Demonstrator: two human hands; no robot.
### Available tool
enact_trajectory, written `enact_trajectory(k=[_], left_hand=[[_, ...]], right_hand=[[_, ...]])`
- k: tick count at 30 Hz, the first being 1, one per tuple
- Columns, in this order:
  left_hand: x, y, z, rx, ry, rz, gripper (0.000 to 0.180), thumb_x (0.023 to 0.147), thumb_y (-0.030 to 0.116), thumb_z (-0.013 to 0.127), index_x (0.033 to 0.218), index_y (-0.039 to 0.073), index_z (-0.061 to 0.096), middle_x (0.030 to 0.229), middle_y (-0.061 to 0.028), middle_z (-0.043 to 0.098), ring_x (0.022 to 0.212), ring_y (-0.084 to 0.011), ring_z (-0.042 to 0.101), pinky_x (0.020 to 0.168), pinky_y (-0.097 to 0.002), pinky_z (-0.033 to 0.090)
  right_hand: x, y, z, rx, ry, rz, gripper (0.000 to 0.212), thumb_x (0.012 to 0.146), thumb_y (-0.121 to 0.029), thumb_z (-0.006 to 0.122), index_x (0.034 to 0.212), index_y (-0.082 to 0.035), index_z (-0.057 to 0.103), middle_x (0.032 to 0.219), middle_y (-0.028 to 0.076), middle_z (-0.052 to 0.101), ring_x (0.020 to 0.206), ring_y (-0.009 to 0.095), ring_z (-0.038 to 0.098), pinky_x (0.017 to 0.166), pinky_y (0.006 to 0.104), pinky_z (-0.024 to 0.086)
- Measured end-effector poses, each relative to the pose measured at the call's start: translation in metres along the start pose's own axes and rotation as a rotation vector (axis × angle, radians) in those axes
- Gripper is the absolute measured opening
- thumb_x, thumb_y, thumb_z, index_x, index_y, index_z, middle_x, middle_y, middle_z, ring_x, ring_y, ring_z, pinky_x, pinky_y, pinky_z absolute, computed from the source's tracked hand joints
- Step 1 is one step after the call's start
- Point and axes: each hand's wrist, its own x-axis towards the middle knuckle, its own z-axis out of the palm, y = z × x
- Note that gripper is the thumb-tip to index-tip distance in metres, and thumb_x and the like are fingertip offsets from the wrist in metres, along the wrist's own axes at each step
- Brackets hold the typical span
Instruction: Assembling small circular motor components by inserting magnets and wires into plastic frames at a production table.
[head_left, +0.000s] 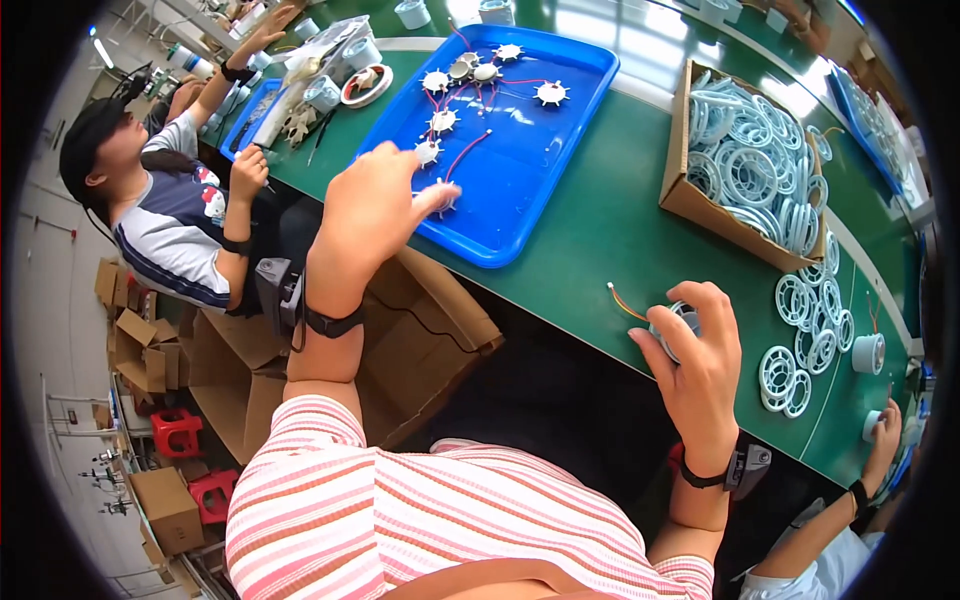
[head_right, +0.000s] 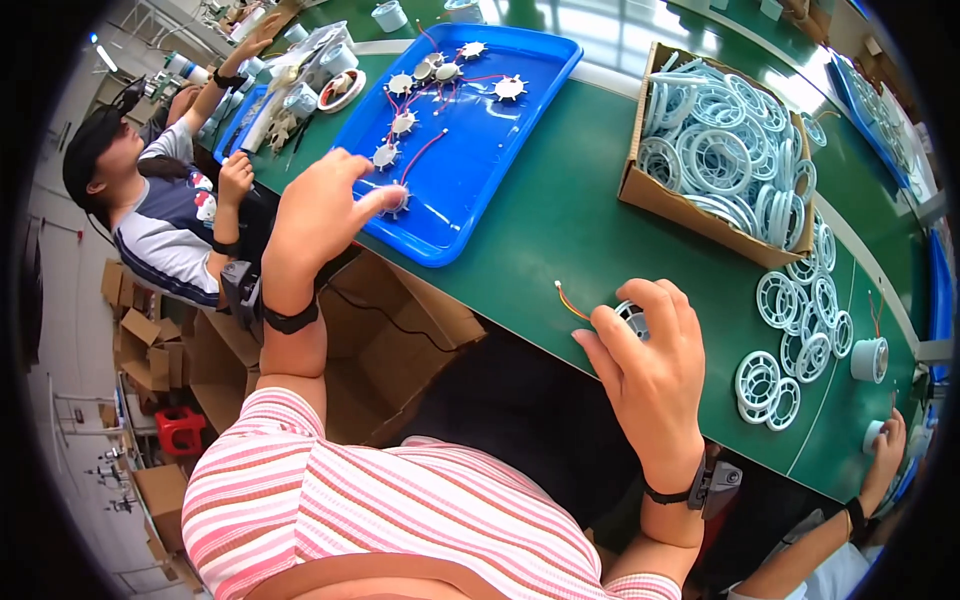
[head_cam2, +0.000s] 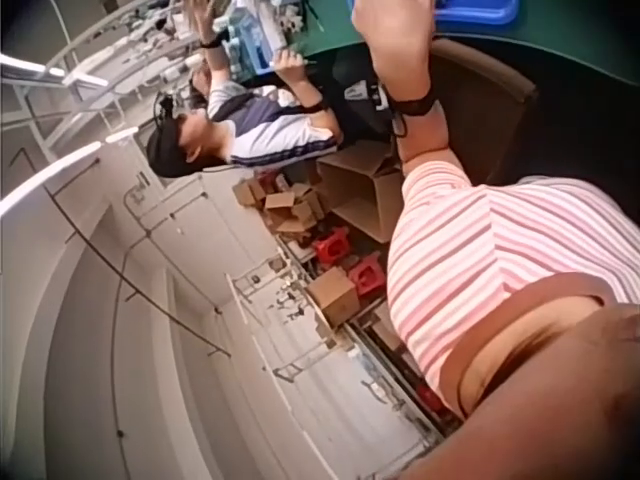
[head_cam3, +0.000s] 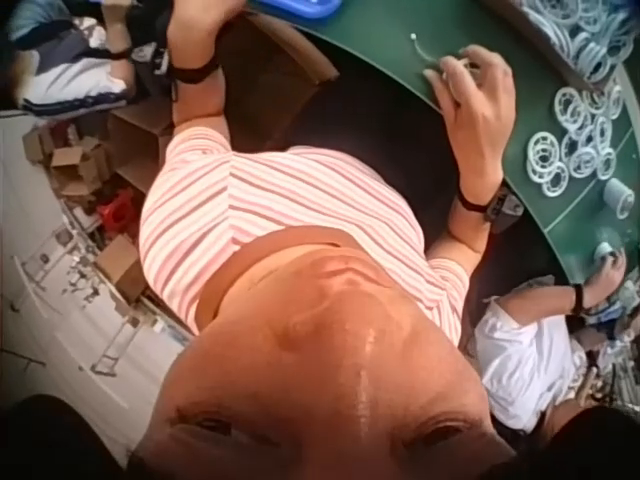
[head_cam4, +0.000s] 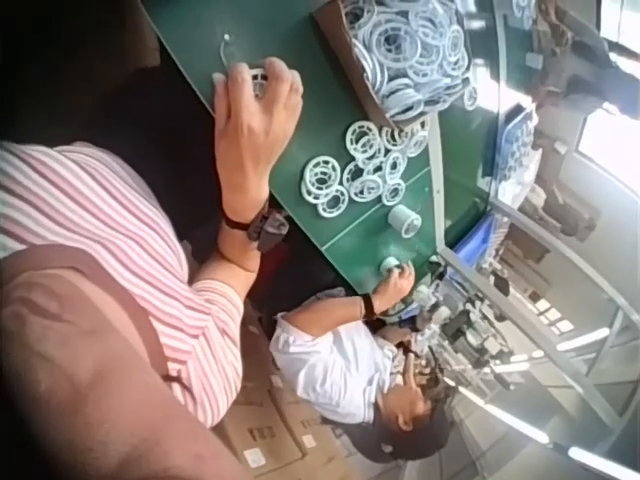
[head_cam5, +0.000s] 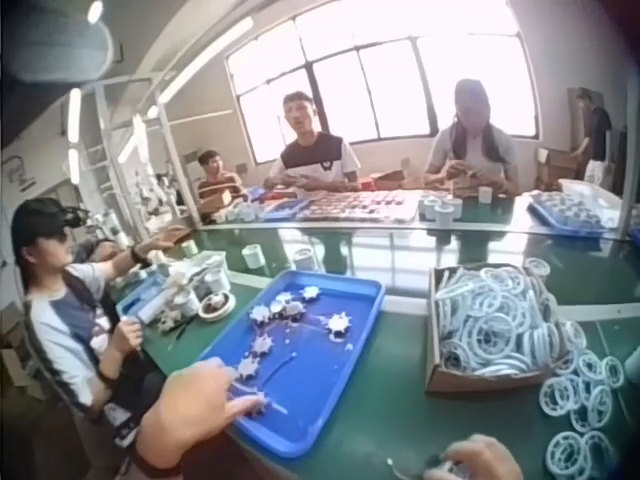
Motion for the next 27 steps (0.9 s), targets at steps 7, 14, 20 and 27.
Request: enact_trajectory(k=[7,14,20,27], left_hand=[[0.009,-0.009,0.022,-0.291,-0.278,-0.073,0.035,0.076,0.027,0.086,0.097,0.003,0.071,0.098,-0.0085,0.064,0.075,-0.0185,0.062,0.068,-0.0316,0.051],[0.003,0.027,0.022,-0.468,0.018,0.028,0.038,0.075,0.023,0.085,0.102,0.003,0.067,0.100,-0.0099,0.061,0.074,-0.0206,0.061,0.068,-0.0331,0.052],[-0.014,0.095,0.009,-0.699,0.190,0.215,0.044,0.072,0.015,0.086,0.108,0.003,0.064,0.105,-0.0102,0.061,0.075,-0.0215,0.061,0.066,-0.0313,0.053],[-0.019,0.114,-0.015,-1.008,0.030,0.575,0.062,0.070,0.010,0.090,0.126,0.002,0.064,0.114,-0.0102,0.061,0.073,-0.0101,0.055,0.060,-0.0225,0.045]], right_hand=[[0.001,0.001,-0.001,-0.018,-0.019,0.012,0.034,0.076,-0.015,0.082,0.105,-0.006,0.066,0.110,0.011,0.059,0.105,0.034,0.058,0.086,0.0439,0.049],[0.006,-0.011,-0.013,0.401,0.162,0.141,0.046,0.082,-0.009,0.079,0.124,0.000,0.061,0.126,0.015,0.059,0.116,0.027,0.059,0.100,0.0391,0.048],[0.046,-0.063,0.006,0.819,0.325,0.432,0.038,0.093,-0.002,0.066,0.129,0.004,0.056,0.127,0.016,0.060,0.117,0.020,0.060,0.100,0.0339,0.049],[0.011,-0.044,-0.020,1.187,0.235,0.579,0.036,0.098,0.005,0.058,0.133,0.005,0.051,0.108,0.013,0.066,0.106,0.017,0.066,0.091,0.0278,0.054]])
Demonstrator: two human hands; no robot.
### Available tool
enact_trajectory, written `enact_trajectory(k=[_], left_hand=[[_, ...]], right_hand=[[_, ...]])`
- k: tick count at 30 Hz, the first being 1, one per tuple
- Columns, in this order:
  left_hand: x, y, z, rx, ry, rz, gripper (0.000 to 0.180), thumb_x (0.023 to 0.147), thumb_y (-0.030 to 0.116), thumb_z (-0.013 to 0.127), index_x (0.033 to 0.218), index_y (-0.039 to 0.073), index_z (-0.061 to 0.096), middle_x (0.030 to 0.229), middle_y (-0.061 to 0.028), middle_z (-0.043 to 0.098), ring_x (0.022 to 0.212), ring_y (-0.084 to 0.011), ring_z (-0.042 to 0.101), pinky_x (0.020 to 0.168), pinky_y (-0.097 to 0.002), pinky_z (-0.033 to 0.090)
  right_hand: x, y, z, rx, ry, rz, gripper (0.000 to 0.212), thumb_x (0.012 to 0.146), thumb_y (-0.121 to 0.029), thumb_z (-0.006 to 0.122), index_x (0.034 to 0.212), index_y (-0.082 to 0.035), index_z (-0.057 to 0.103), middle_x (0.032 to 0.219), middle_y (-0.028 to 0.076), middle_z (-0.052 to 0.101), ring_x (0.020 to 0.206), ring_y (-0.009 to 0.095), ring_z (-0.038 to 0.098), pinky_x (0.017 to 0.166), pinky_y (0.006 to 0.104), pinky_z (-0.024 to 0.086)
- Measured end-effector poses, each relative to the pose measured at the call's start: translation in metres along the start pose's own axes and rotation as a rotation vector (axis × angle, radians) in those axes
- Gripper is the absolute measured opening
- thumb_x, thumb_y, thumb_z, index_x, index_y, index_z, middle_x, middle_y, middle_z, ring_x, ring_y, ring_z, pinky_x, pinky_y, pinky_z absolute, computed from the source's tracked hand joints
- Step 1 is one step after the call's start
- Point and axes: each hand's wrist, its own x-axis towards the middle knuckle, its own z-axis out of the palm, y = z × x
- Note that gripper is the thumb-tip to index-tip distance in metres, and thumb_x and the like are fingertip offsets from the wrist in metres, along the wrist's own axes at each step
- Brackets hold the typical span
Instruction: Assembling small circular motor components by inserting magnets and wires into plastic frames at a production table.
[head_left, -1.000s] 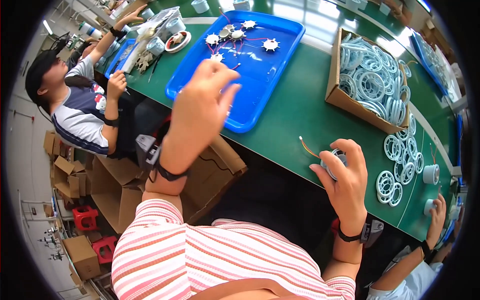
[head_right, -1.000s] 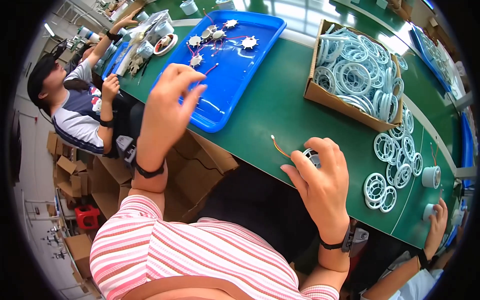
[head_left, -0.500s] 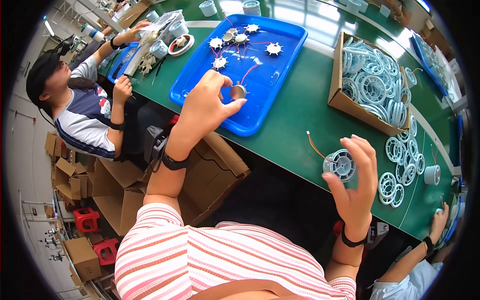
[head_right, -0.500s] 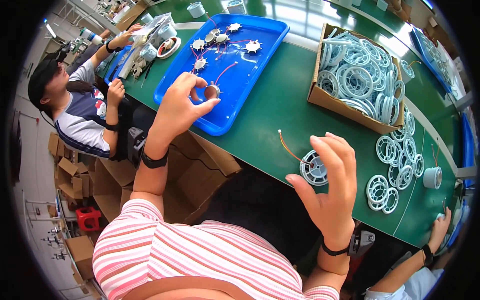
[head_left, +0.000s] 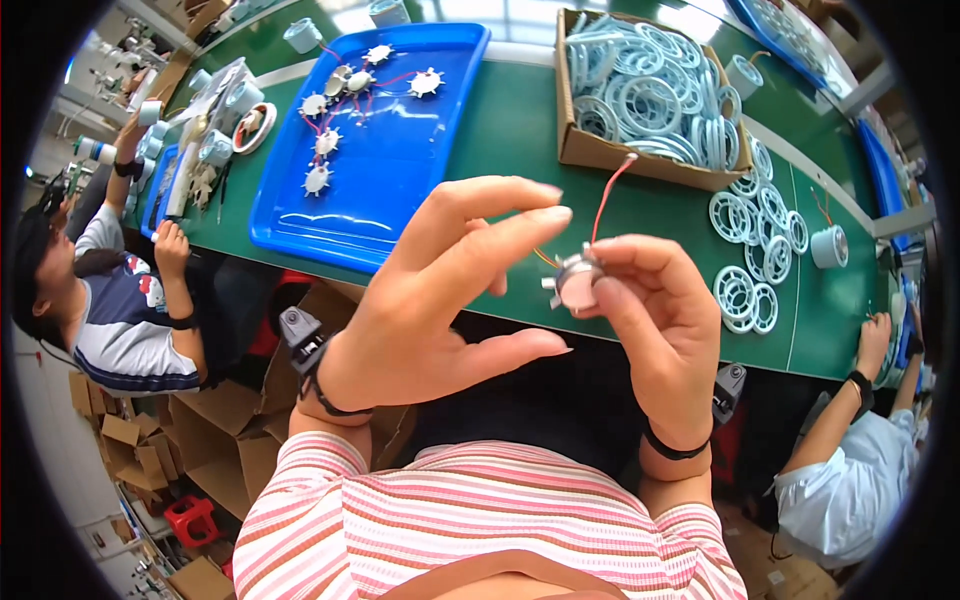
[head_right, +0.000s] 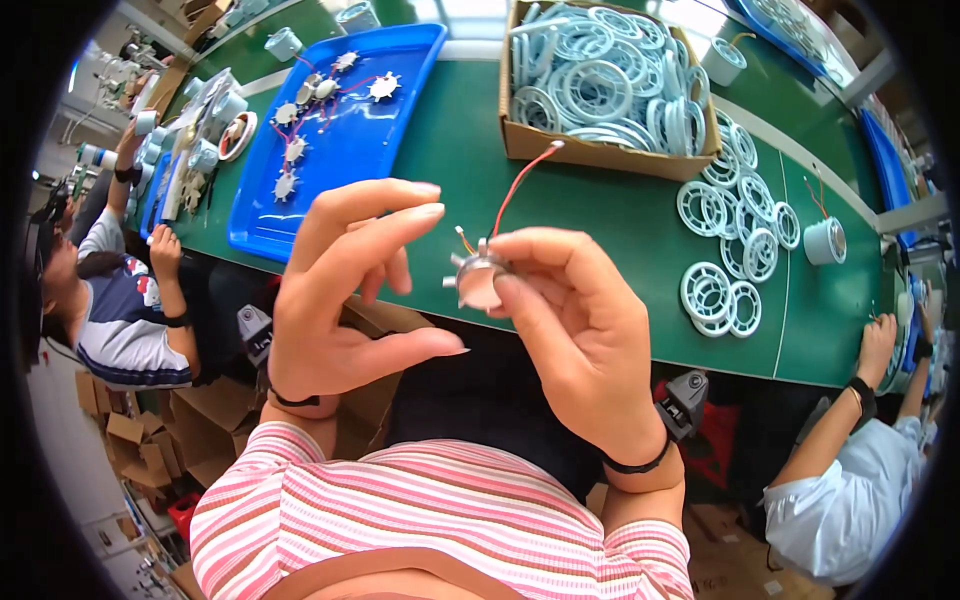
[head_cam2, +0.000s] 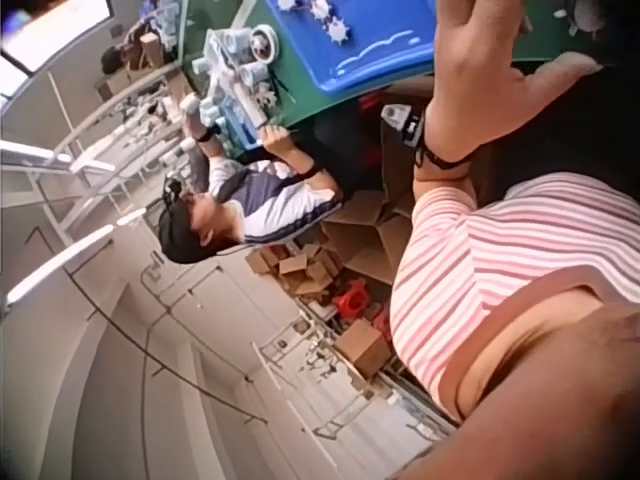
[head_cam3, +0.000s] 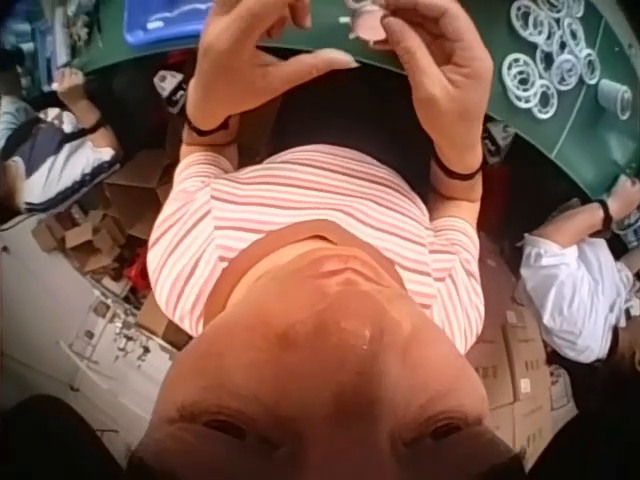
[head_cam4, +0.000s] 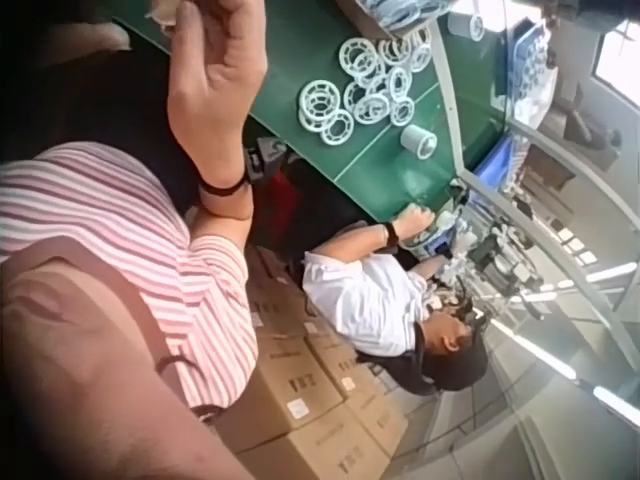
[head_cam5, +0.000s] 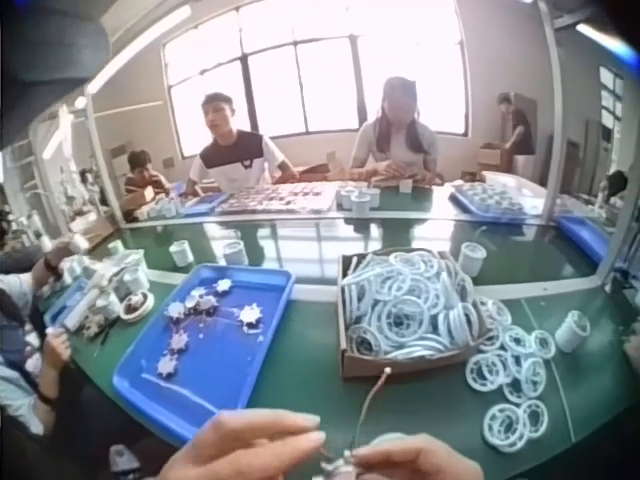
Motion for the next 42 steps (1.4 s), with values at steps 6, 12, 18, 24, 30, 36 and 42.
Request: enact_trajectory(k=[6,12,18,24,30,36,42], left_hand=[[0.000,-0.001,0.008,-0.441,-0.388,-0.272,0.059,0.074,0.009,0.088,0.127,0.000,0.065,0.108,-0.0097,0.064,0.068,-0.0110,0.056,0.059,-0.0234,0.045],[-0.013,-0.016,0.014,-0.463,-0.495,-0.272,0.031,0.084,0.003,0.078,0.114,0.002,0.070,0.087,-0.0052,0.063,0.067,-0.0139,0.056,0.059,-0.0270,0.045],[-0.015,-0.014,0.025,-0.424,-0.371,-0.319,0.017,0.085,-0.003,0.074,0.102,-0.001,0.074,0.079,-0.0067,0.065,0.067,-0.0138,0.059,0.057,-0.0260,0.044],[-0.013,-0.012,0.035,-0.522,-0.275,-0.310,0.015,0.086,-0.005,0.073,0.100,-0.002,0.075,0.079,-0.0076,0.067,0.070,-0.0135,0.060,0.060,-0.0259,0.045],[-0.004,-0.016,0.048,-0.194,-0.060,-0.190,0.014,0.088,-0.006,0.072,0.100,-0.001,0.075,0.088,-0.0078,0.068,0.076,-0.0132,0.061,0.063,-0.0249,0.047],[-0.025,-0.032,0.061,-0.292,-0.073,-0.413,0.011,0.091,-0.007,0.068,0.100,-0.001,0.071,0.101,-0.0084,0.067,0.082,-0.0106,0.062,0.067,-0.0217,0.049],[-0.035,-0.035,0.076,-0.531,-0.033,-0.498,0.008,0.094,-0.008,0.062,0.100,-0.003,0.060,0.116,-0.0146,0.068,0.086,-0.0105,0.065,0.073,-0.0224,0.054]], right_hand=[[-0.021,-0.012,-0.028,-0.161,-0.301,0.127,0.029,0.095,0.010,0.056,0.124,0.006,0.057,0.106,0.012,0.063,0.097,0.019,0.068,0.088,0.0293,0.056],[-0.036,-0.008,-0.021,0.188,-0.076,0.261,0.034,0.093,0.013,0.060,0.126,0.004,0.058,0.114,0.010,0.060,0.106,0.016,0.066,0.089,0.0281,0.057],[-0.034,0.006,-0.030,0.018,-0.103,-0.013,0.043,0.085,0.017,0.067,0.125,0.004,0.061,0.123,0.014,0.056,0.107,0.019,0.067,0.094,0.0302,0.058],[-0.031,0.005,-0.033,-0.329,-0.043,-0.227,0.047,0.075,0.016,0.075,0.120,0.002,0.066,0.124,0.017,0.057,0.111,0.025,0.064,0.089,0.0318,0.059],[-0.012,0.002,-0.050,-0.709,0.041,-0.459,0.038,0.073,0.008,0.081,0.109,-0.001,0.075,0.110,0.013,0.068,0.097,0.024,0.070,0.080,0.0316,0.058],[-0.008,0.003,-0.055,-0.814,-0.020,-0.331,0.042,0.069,0.009,0.081,0.109,-0.002,0.076,0.110,0.012,0.069,0.099,0.023,0.068,0.084,0.0311,0.056],[-0.004,0.002,-0.054,-0.827,-0.076,-0.293,0.040,0.070,0.009,0.081,0.108,-0.002,0.077,0.109,0.012,0.069,0.097,0.023,0.069,0.084,0.0310,0.056]])
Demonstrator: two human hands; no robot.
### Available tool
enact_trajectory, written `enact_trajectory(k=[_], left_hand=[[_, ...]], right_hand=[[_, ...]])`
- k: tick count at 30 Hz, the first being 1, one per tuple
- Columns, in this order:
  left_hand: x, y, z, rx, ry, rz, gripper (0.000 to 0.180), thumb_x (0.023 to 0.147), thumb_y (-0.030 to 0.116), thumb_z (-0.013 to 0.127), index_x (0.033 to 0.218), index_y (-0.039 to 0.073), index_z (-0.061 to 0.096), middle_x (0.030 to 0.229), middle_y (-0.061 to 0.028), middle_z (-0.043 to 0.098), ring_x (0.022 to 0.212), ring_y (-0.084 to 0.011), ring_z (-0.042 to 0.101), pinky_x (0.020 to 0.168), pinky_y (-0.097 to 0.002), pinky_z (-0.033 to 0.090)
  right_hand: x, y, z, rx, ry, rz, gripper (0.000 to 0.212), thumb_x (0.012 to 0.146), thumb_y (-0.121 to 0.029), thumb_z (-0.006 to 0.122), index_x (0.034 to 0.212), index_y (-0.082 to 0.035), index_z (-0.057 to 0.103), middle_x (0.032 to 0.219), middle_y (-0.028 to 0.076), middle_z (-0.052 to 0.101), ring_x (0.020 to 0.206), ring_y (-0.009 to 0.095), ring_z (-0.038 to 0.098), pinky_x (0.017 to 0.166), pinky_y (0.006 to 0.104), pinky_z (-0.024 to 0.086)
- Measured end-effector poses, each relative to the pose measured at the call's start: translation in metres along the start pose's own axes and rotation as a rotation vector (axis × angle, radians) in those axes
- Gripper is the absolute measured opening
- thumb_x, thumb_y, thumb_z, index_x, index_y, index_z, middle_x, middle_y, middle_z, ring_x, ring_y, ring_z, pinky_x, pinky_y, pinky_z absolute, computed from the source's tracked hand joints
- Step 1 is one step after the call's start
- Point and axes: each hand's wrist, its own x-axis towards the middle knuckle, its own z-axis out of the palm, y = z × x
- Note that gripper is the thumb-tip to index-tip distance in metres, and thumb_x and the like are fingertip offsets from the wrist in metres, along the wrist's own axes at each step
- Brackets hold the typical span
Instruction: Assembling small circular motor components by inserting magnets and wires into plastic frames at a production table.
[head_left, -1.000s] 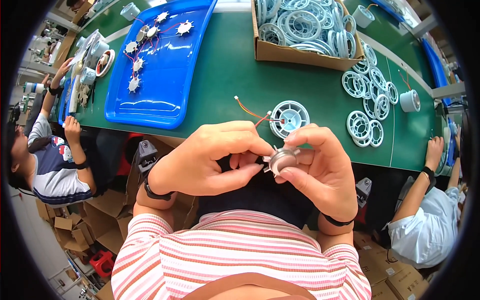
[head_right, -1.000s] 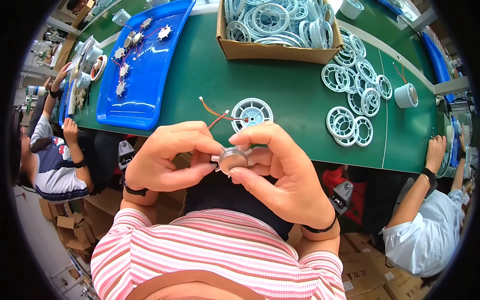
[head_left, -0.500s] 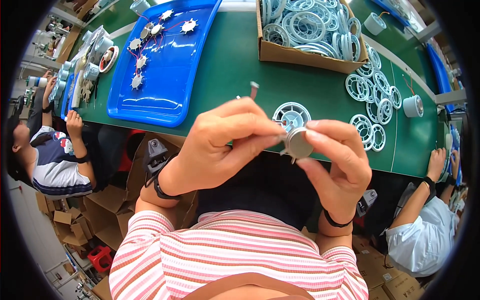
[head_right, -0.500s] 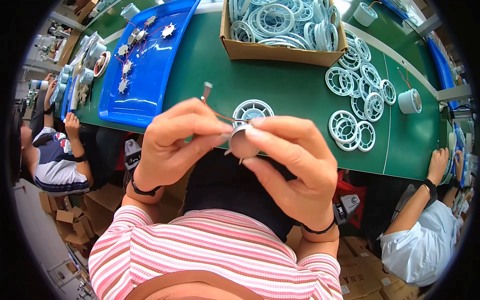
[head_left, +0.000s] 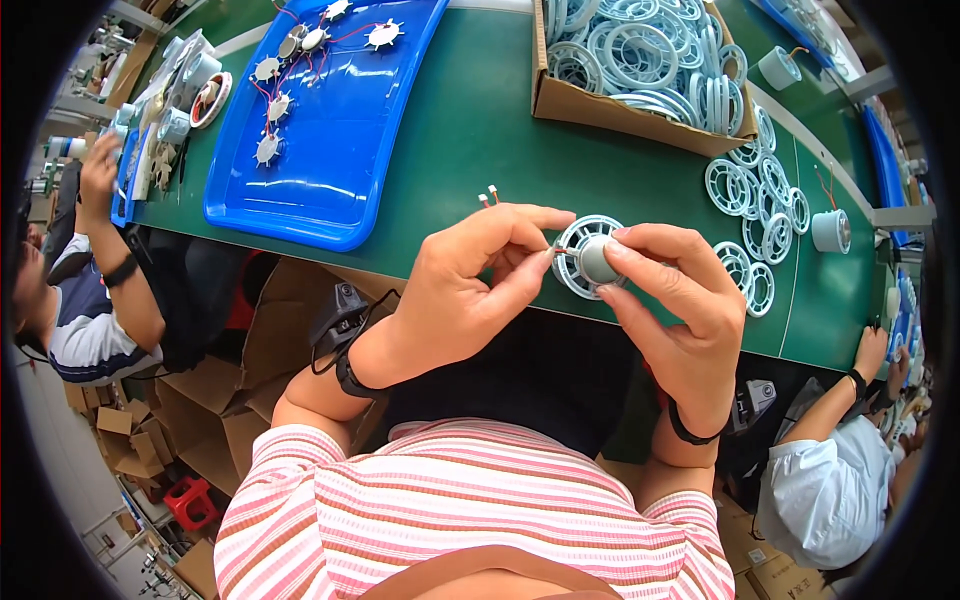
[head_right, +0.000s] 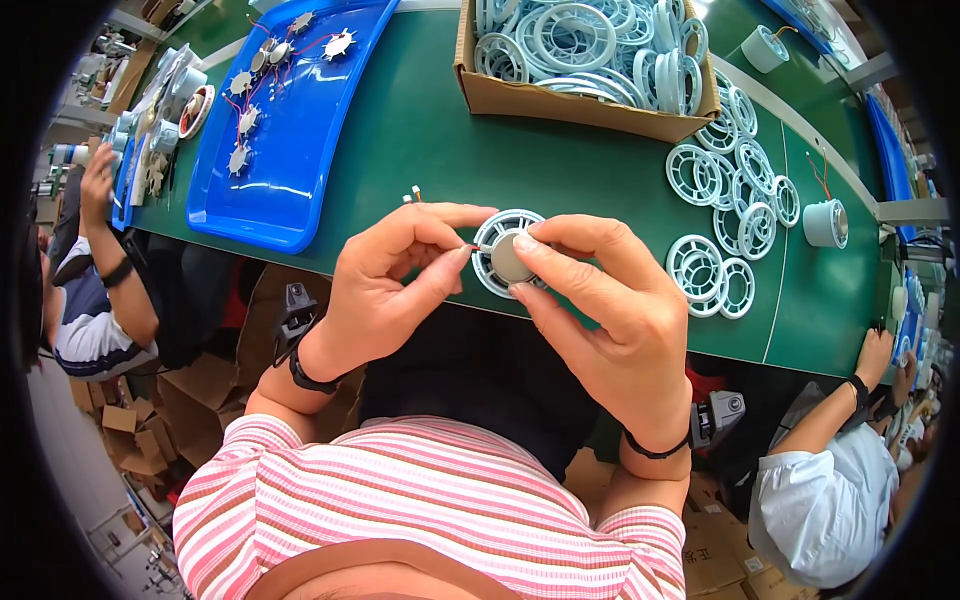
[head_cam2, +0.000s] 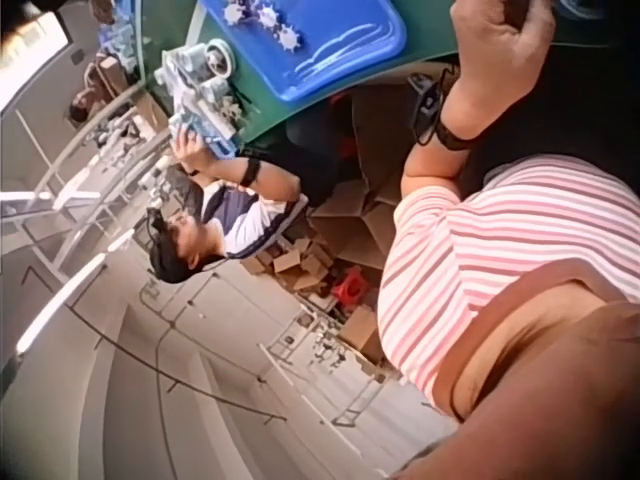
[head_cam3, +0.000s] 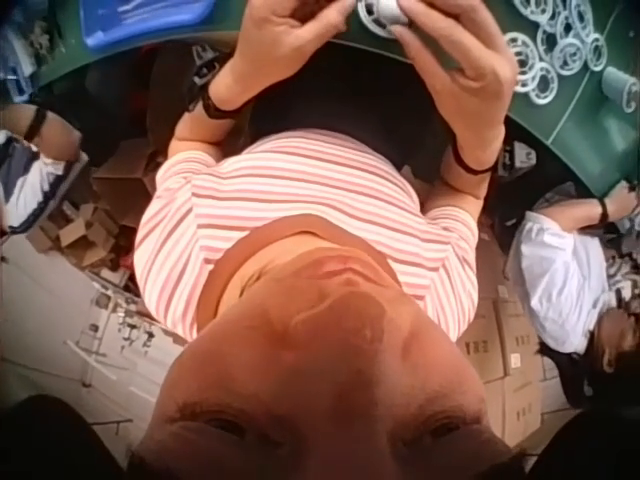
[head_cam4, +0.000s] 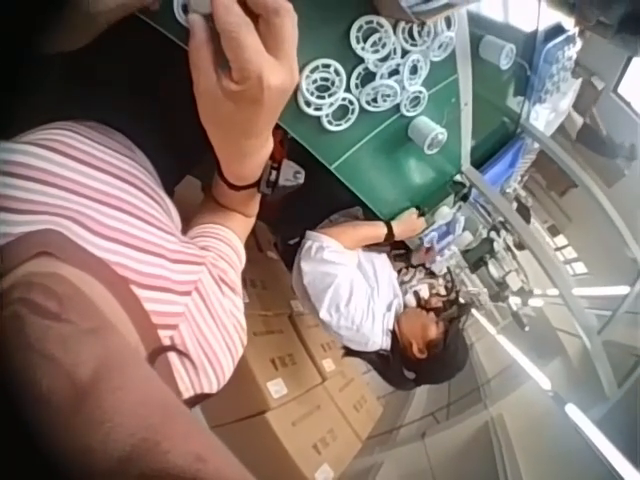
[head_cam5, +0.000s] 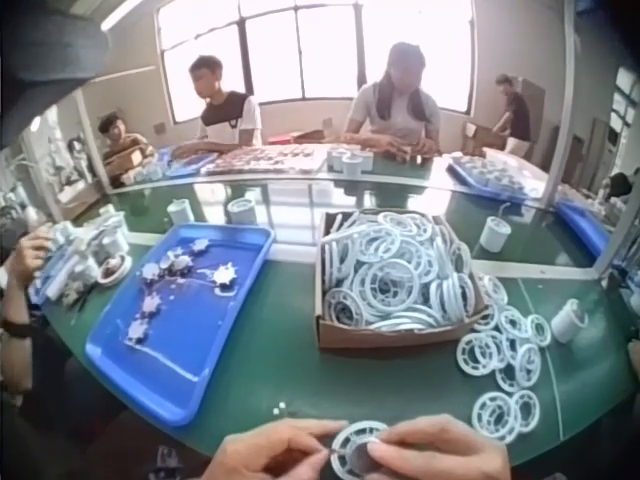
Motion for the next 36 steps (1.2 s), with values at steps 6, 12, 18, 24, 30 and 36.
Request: enact_trajectory(k=[6,12,18,24,30,36], left_hand=[[-0.002,-0.017,0.015,0.059,0.053,0.109,0.009,0.093,-0.008,0.058,0.095,-0.002,0.051,0.128,-0.0232,0.066,0.095,-0.0139,0.069,0.079,-0.0262,0.058],[-0.005,-0.020,0.017,0.070,0.083,0.144,0.010,0.092,-0.008,0.059,0.095,-0.002,0.052,0.125,-0.0235,0.067,0.098,-0.0148,0.069,0.079,-0.0269,0.058],[-0.007,-0.024,0.013,0.093,0.064,0.228,0.012,0.091,-0.010,0.059,0.095,-0.001,0.052,0.127,-0.0249,0.066,0.094,-0.0145,0.070,0.079,-0.0280,0.058],[0.001,-0.020,0.014,0.103,0.054,0.434,0.016,0.090,-0.009,0.061,0.102,0.000,0.055,0.130,-0.0273,0.062,0.086,-0.0152,0.070,0.075,-0.0275,0.057],[-0.018,0.033,-0.004,0.033,0.170,0.363,0.027,0.086,-0.003,0.071,0.109,-0.001,0.059,0.131,-0.0262,0.060,0.080,-0.0188,0.071,0.068,-0.0271,0.057],[-0.010,0.063,-0.053,0.590,-0.055,0.504,0.019,0.089,0.007,0.073,0.104,0.001,0.063,0.131,-0.0237,0.061,0.081,-0.0266,0.071,0.068,-0.0331,0.057]], right_hand=[[0.000,-0.005,0.001,-0.052,-0.033,0.005,0.040,0.070,0.008,0.081,0.108,-0.003,0.077,0.110,0.012,0.069,0.098,0.025,0.068,0.084,0.0324,0.055],[-0.004,-0.009,0.002,-0.340,-0.033,-0.070,0.037,0.071,0.004,0.082,0.107,-0.006,0.076,0.116,0.013,0.068,0.106,0.032,0.064,0.088,0.0384,0.053],[-0.008,0.009,0.008,-0.258,-0.076,-0.092,0.045,0.073,0.005,0.082,0.115,-0.008,0.072,0.126,0.018,0.063,0.115,0.035,0.062,0.090,0.0399,0.055],[-0.027,0.023,0.027,-0.061,0.090,-0.210,0.053,0.070,0.008,0.082,0.117,-0.012,0.069,0.132,0.023,0.059,0.116,0.039,0.062,0.093,0.0457,0.055],[-0.032,0.028,-0.046,-0.509,0.514,-0.099,0.048,0.079,0.011,0.076,0.123,-0.003,0.063,0.134,0.020,0.059,0.116,0.029,0.063,0.097,0.0368,0.054],[-0.087,0.100,-0.134,-0.671,0.900,0.306,0.037,0.093,0.000,0.070,0.129,0.003,0.061,0.125,0.010,0.063,0.110,0.019,0.063,0.097,0.0311,0.054]])
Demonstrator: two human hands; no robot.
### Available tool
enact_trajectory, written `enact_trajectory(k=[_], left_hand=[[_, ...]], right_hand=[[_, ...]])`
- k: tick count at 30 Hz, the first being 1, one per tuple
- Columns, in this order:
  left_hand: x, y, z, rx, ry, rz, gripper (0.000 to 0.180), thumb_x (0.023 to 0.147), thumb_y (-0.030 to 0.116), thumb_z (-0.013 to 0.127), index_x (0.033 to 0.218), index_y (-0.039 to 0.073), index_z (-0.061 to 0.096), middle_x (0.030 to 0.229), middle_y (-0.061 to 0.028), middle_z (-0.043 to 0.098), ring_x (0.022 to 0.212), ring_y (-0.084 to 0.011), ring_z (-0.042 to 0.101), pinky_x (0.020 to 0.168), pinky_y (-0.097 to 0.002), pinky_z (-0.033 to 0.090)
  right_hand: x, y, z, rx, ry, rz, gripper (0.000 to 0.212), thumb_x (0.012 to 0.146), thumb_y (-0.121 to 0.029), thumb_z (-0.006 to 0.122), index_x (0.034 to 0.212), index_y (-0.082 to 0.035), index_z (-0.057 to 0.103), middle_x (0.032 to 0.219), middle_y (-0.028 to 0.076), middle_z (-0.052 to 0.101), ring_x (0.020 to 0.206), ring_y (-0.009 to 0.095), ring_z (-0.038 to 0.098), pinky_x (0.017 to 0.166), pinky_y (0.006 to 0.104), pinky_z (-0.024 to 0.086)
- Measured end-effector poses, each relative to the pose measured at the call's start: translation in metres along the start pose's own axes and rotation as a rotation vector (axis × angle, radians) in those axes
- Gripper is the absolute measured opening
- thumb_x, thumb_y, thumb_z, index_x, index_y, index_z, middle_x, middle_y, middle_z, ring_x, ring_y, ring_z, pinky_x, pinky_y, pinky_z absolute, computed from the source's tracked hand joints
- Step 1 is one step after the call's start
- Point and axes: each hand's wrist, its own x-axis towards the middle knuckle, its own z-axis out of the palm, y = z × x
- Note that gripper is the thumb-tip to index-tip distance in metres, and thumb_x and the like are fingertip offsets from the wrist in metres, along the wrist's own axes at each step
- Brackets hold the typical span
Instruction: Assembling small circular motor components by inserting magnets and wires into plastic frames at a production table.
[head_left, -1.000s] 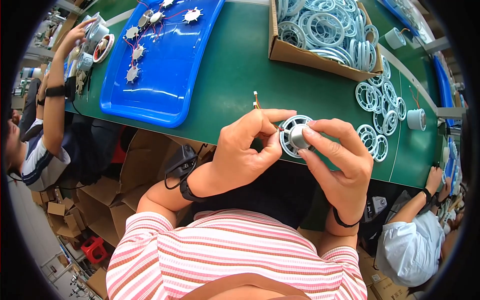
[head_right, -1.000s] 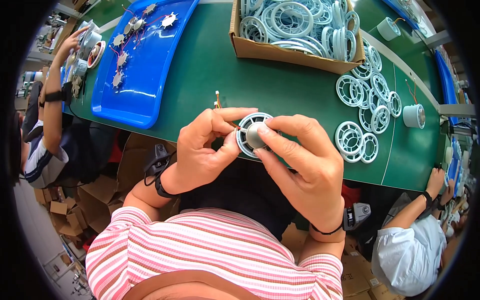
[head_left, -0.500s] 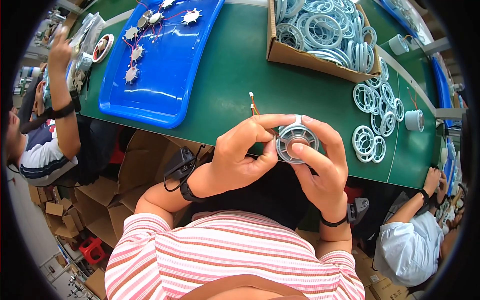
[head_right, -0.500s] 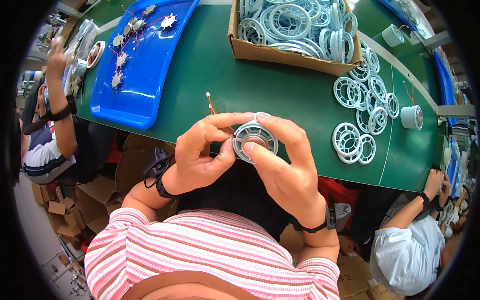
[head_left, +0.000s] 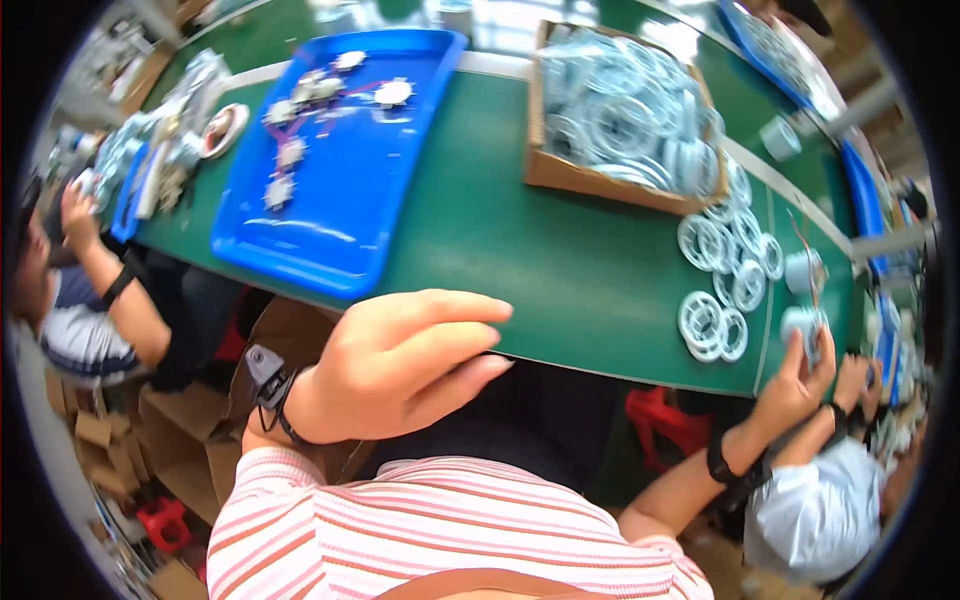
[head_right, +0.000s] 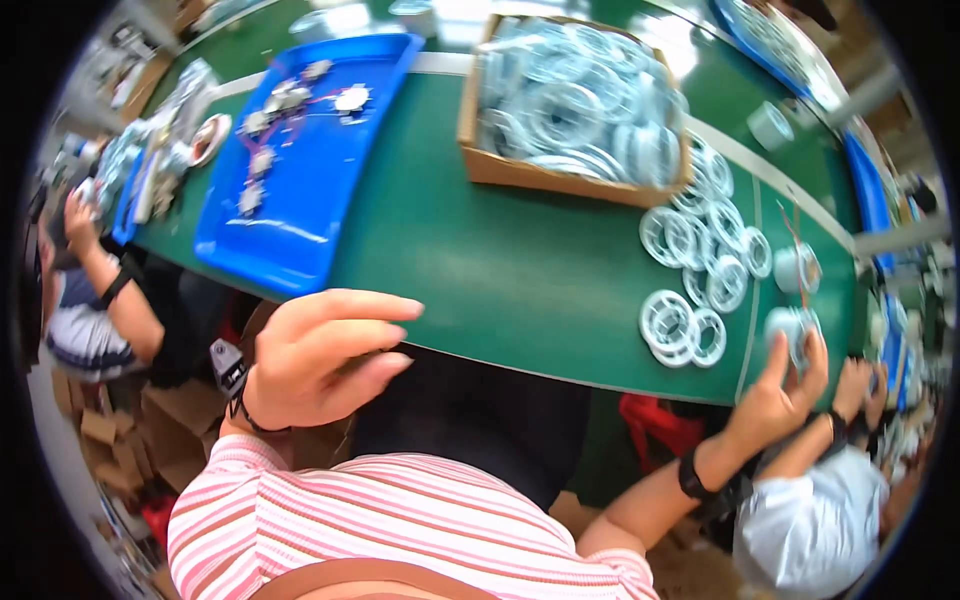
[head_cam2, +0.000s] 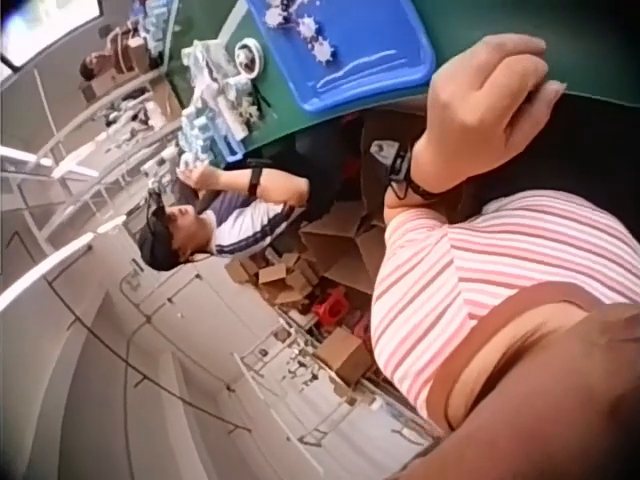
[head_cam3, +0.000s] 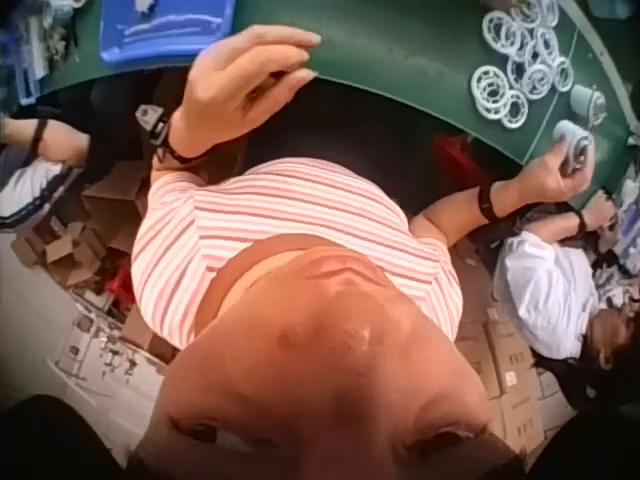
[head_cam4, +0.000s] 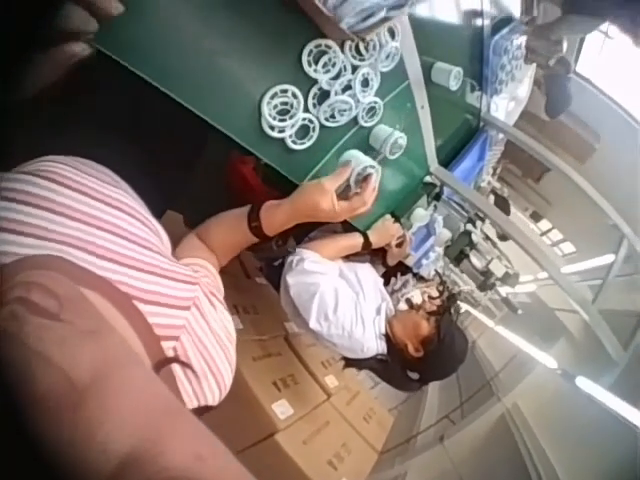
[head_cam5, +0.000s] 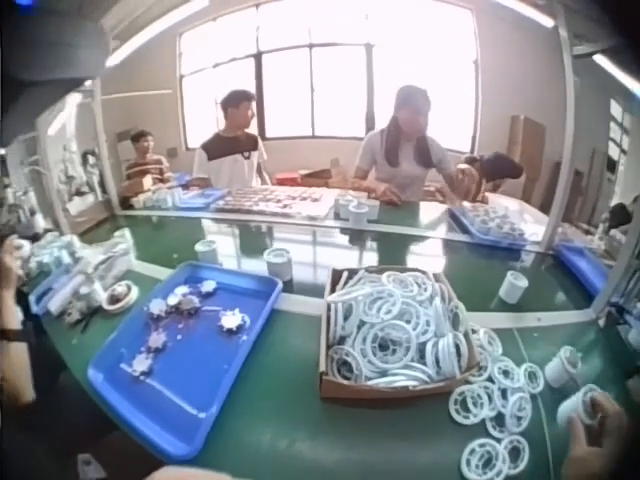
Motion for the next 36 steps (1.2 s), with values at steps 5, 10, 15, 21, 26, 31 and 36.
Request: enact_trajectory(k=[5,10,15,21,26,31,36], left_hand=[[0.017,-0.018,-0.035,0.424,-0.327,-0.159,0.015,0.087,0.012,0.073,0.095,0.002,0.066,0.108,-0.0161,0.067,0.088,-0.0334,0.067,0.078,-0.0390,0.056],[0.069,-0.138,-0.084,0.954,-0.438,-0.463,0.021,0.092,0.023,0.066,0.099,0.003,0.070,0.097,-0.0170,0.068,0.096,-0.0371,0.066,0.084,-0.0467,0.054],[0.176,-0.269,-0.124,1.094,-0.052,-0.519,0.021,0.085,0.011,0.062,0.099,0.001,0.074,0.103,-0.0259,0.071,0.097,-0.0398,0.071,0.084,-0.0488,0.057],[0.195,-0.347,-0.124,0.883,0.139,-0.606,0.021,0.088,0.022,0.066,0.097,0.006,0.077,0.096,-0.0214,0.073,0.095,-0.0391,0.072,0.086,-0.0476,0.057],[0.193,-0.318,-0.122,0.843,0.266,-0.426,0.024,0.087,0.027,0.069,0.096,0.006,0.078,0.089,-0.0196,0.074,0.086,-0.0359,0.074,0.081,-0.0430,0.058],[0.182,-0.192,-0.097,0.250,0.223,-0.288,0.019,0.095,0.014,0.066,0.102,-0.001,0.077,0.079,-0.0097,0.075,0.069,-0.0126,0.070,0.065,-0.0249,0.054],[0.135,-0.096,-0.060,0.113,-0.197,-0.007,0.010,0.091,0.007,0.067,0.095,0.002,0.075,0.090,-0.0120,0.072,0.075,-0.0208,0.071,0.066,-0.0302,0.055]], right_hand=[[0.006,0.063,-0.011,0.015,-0.015,0.035,0.033,0.097,-0.012,0.069,0.128,0.001,0.065,0.125,0.012,0.065,0.110,0.021,0.064,0.099,0.0330,0.051],[0.013,0.053,-0.010,-0.423,0.054,-0.214,0.034,0.101,-0.021,0.065,0.128,0.000,0.065,0.130,0.015,0.064,0.121,0.026,0.060,0.106,0.0362,0.045],[0.001,-0.002,-0.015,-0.098,0.137,-0.146,0.035,0.104,-0.022,0.059,0.128,0.003,0.064,0.138,0.017,0.060,0.130,0.029,0.053,0.110,0.0381,0.040],[-0.014,-0.016,-0.033,-0.062,0.078,-0.229,0.029,0.106,-0.014,0.053,0.124,0.006,0.062,0.136,0.017,0.060,0.127,0.027,0.055,0.109,0.0377,0.041],[-0.030,-0.039,-0.030,0.048,0.073,-0.144,0.024,0.106,-0.009,0.051,0.120,0.006,0.063,0.130,0.017,0.062,0.122,0.027,0.058,0.107,0.0367,0.043],[-0.049,-0.096,-0.012,0.465,-0.200,-0.315,0.021,0.100,-0.003,0.056,0.117,0.006,0.063,0.123,0.018,0.064,0.114,0.031,0.061,0.102,0.0422,0.046],[-0.052,-0.167,0.029,0.679,-0.663,-0.452,0.047,0.083,-0.008,0.076,0.127,0.001,0.060,0.127,0.020,0.062,0.117,0.039,0.059,0.104,0.0464,0.044]])
